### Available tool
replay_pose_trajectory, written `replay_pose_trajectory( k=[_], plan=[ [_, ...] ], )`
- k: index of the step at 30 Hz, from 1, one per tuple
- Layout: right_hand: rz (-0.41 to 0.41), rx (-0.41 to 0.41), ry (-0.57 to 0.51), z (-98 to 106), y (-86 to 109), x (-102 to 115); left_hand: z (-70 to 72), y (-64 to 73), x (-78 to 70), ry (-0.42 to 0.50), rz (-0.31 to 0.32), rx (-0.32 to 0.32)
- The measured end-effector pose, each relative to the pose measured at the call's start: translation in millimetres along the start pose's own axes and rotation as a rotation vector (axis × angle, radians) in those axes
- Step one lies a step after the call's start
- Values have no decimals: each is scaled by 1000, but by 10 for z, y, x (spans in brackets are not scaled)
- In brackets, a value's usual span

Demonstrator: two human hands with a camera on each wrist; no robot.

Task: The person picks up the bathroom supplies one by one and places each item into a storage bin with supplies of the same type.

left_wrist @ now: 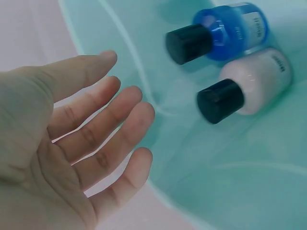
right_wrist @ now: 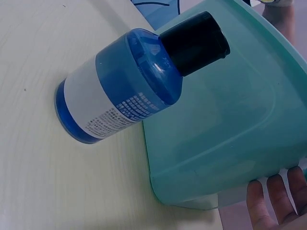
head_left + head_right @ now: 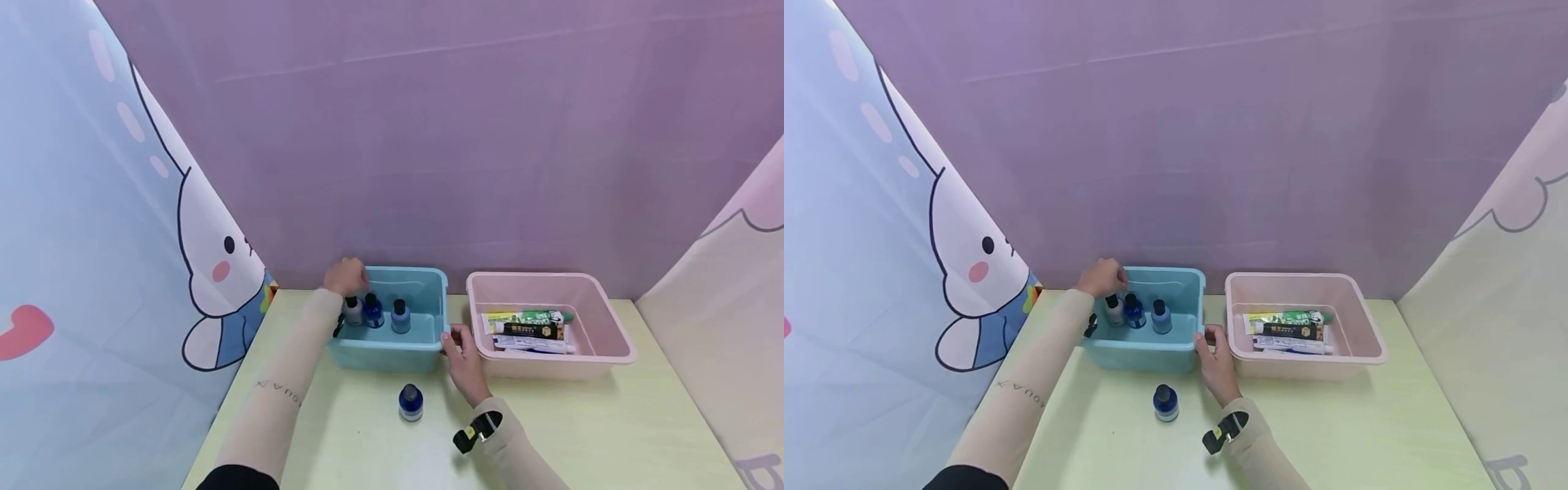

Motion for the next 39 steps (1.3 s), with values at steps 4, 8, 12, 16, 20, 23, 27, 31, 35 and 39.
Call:
replay_pose_trajectory(
  k=[4, 8, 12, 16, 20, 23, 27, 31, 35, 39],
  plan=[
    [11, -4, -5, 14, -5, -11, 87, 76, 17, 59, -27, -41],
    [10, -5, -5, 13, -12, -26, 166, 207, 23, 119, -58, -108],
    [5, -5, -3, 17, -16, -46, 211, 396, 19, 192, -99, -197],
    [-6, -4, 2, 23, -6, -46, 192, 591, 36, 281, -151, -292],
    [-7, -5, 7, 32, 2, -45, 132, 776, 49, 378, -202, -381],
    [-3, -7, 3, 36, 5, -47, 51, 914, 44, 448, -218, -452],
    [-2, -11, -2, 54, 6, -47, -130, 1081, -44, 542, -203, -549],
    [-6, -10, -4, 50, 6, -55, -345, 1244, -150, 650, -213, -614],
    [-5, -13, -21, 33, -1, -58, -592, 1400, -215, 787, -232, -669],
    [2, -10, -16, 24, 1, -56, -862, 1552, -273, 908, -234, -695]
  ],
)
Point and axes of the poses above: each hand's wrist, its own y-axis away from the middle knuckle, its own z-axis out of the back of the hand, x = y × z, the point moved 3 cm from there along -y, towards the middle knuckle, and after that the axes turned 7 degrees about z, right-handed, at the moved point
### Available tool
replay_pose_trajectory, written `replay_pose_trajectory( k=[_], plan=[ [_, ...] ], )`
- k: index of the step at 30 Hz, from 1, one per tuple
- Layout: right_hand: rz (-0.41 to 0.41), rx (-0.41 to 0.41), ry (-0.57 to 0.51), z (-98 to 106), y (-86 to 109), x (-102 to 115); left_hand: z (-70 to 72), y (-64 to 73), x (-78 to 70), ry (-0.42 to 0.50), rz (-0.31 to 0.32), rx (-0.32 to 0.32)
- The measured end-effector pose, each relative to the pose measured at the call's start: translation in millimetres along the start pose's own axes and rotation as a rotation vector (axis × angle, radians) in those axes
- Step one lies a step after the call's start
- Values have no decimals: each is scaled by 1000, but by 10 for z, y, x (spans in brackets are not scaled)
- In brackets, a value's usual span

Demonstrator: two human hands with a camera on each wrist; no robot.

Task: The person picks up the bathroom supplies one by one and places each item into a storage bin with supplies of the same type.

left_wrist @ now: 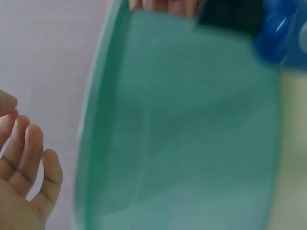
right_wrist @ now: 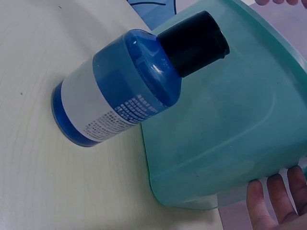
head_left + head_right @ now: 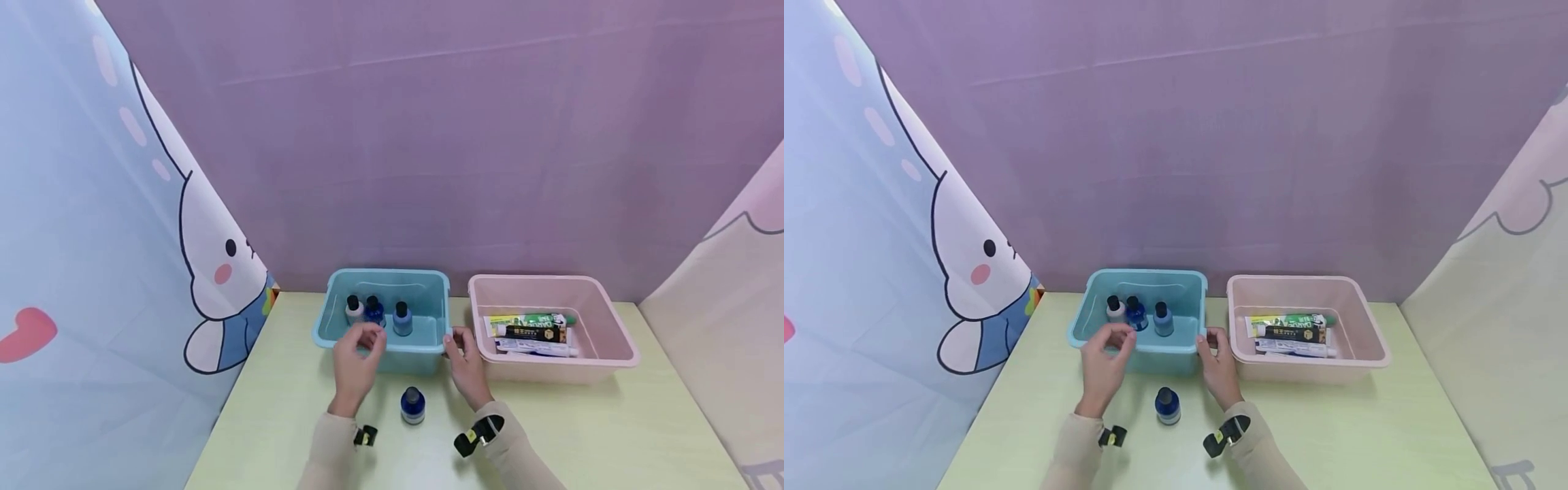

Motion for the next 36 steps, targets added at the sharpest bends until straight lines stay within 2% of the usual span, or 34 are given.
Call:
replay_pose_trajectory(
  k=[4, 8, 13, 18, 21, 26, 36],
  plan=[
    [-29, 14, 25, 2, 9, -5, -68, 272, 57, 53, 32, 3],
    [-51, 23, 18, 4, 1, -7, -118, 473, 132, 44, 69, 38],
    [-61, 20, 21, 10, -10, -7, -168, 672, 238, -102, 114, 119],
    [-25, 14, 18, 6, 0, -5, -232, 837, 338, -267, 187, 246],
    [0, 8, 12, 3, 11, 4, -266, 915, 377, -318, 183, 288],
    [-6, 3, 12, 16, 9, 5, -307, 988, 409, -363, 146, 269],
    [-7, 13, 1, 11, 4, -10, -351, 1042, 447, -369, 208, 301]
  ],
)
Point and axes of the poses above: each hand's wrist, its own y-axis away from the middle knuckle, its own z-axis out of the back of the hand, x = y × z, the point moved 3 cm from there along -y, towards the middle knuckle, and after that the axes turned 7 degrees about z, right-handed, at the moved point
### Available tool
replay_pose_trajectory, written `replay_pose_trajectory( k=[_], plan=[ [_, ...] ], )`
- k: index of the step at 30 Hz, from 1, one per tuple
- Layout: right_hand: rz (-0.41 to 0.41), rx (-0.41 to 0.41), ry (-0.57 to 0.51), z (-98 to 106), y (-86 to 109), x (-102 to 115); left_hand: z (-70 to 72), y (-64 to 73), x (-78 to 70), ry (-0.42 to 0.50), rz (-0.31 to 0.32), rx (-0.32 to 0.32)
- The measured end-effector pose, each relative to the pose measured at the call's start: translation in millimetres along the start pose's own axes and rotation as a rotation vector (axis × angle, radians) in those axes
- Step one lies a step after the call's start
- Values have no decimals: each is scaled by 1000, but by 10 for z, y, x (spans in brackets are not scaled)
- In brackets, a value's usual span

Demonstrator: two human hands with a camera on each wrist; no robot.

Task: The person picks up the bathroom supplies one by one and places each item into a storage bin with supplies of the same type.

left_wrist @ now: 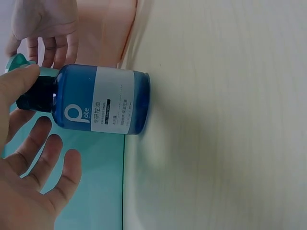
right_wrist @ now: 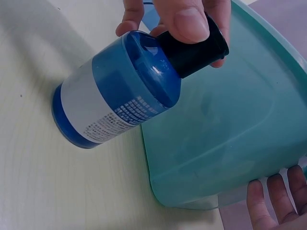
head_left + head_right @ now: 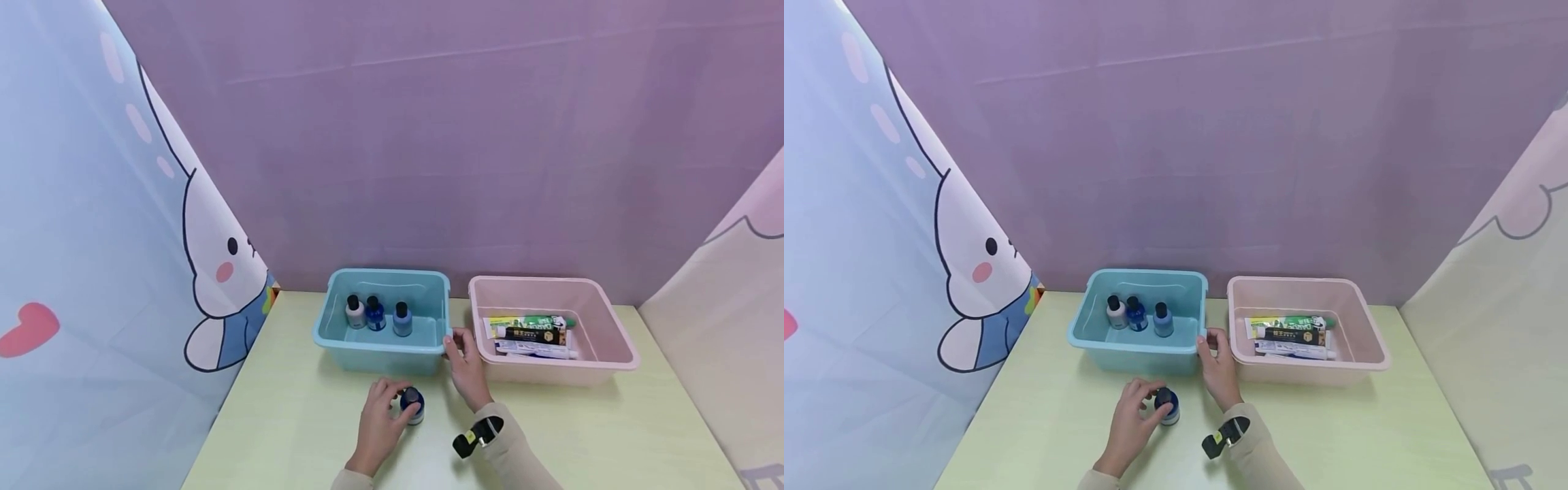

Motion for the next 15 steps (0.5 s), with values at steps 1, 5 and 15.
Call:
replay_pose_trajectory(
  k=[1, 5, 15],
  plan=[
    [2, -1, 4, -1, 0, 2, -2, 0, 2, 6, 5, 4],
    [1, -6, 13, 2, 2, 7, -12, -4, 13, 30, 11, 11],
    [-21, 3, 16, 0, 1, 4, -24, -17, 49, 42, 31, 18]
  ],
)
Point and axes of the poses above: each hand's wrist, its own y-axis away from the middle knuckle, its own z-axis out of the back of the hand, x = y × z, the point moved 3 cm from there along -y, towards the middle knuckle, and after that the axes turned 7 degrees about z, right-handed, at the moved point
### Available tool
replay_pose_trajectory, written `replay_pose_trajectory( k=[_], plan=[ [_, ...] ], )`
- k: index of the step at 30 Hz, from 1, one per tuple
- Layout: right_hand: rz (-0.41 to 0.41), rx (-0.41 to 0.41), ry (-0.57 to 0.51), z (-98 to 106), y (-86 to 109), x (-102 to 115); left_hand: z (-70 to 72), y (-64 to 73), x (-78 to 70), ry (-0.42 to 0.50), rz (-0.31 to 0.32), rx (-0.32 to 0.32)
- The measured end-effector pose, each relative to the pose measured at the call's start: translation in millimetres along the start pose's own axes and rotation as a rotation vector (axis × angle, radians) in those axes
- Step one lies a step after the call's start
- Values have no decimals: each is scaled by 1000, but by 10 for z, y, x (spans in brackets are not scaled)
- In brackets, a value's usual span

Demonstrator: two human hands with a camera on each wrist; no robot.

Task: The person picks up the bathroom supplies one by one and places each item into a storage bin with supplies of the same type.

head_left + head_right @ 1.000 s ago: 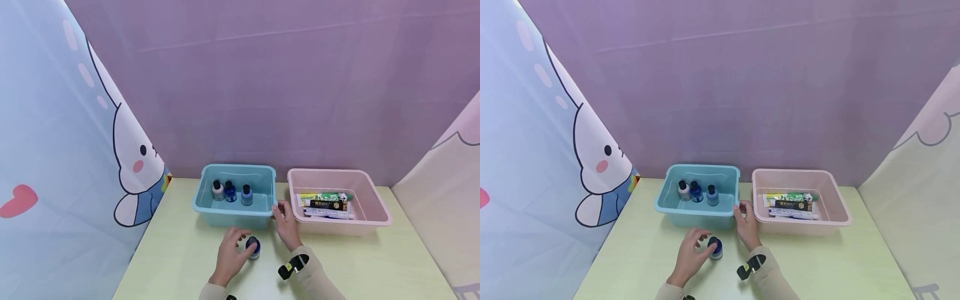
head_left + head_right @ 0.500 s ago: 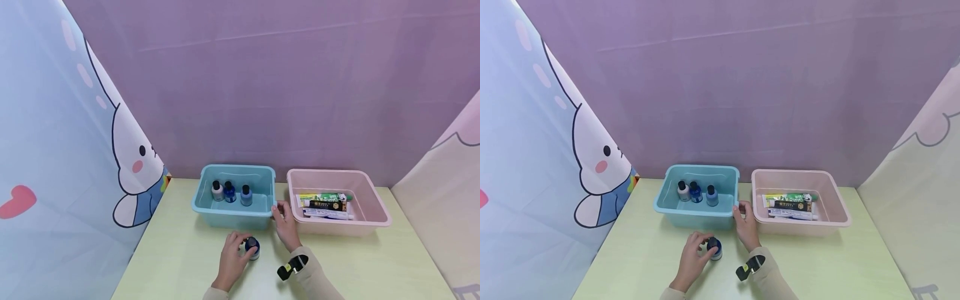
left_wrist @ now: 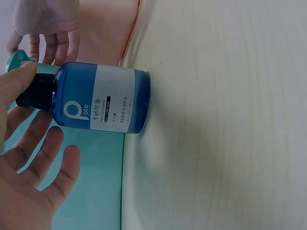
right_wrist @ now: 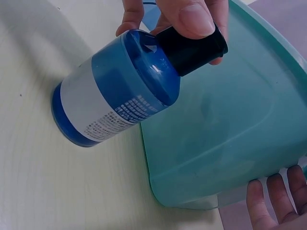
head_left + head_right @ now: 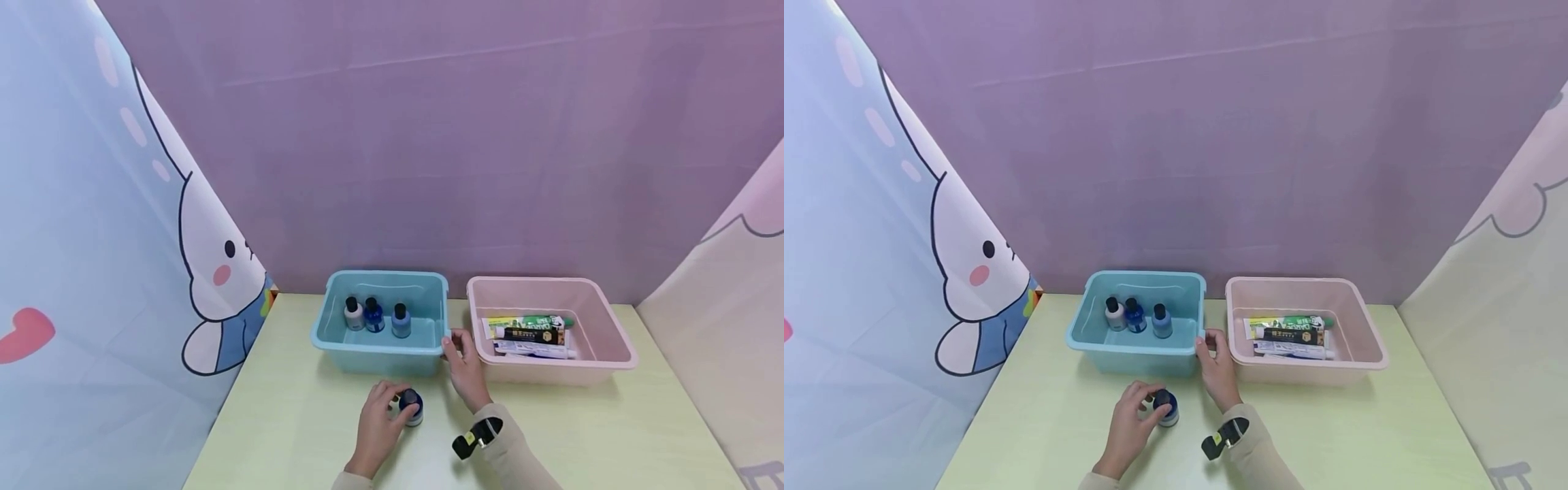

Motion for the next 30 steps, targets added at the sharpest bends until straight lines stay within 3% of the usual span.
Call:
replay_pose_trajectory(
  k=[11, 19, 26, 30],
  plan=[
    [26, -26, 11, -21, -2, -8, 44, -2, -15, -1, -9, -4],
    [13, -17, -6, -14, -2, -6, 76, -11, -10, -43, -53, -27],
    [19, -20, -16, -23, 1, -5, 135, -38, -29, -49, -28, -7],
    [18, -19, -11, -23, 0, -3, 188, -52, -58, -34, -45, -21]
  ],
)
Point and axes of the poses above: each hand's wrist, its own y-axis away from the middle knuckle, its own z-axis out of the back of the hand, x = y × z, the point moved 3 cm from there along -y, towards the middle knuckle, and after that the axes turned 7 degrees about z, right-handed, at the moved point
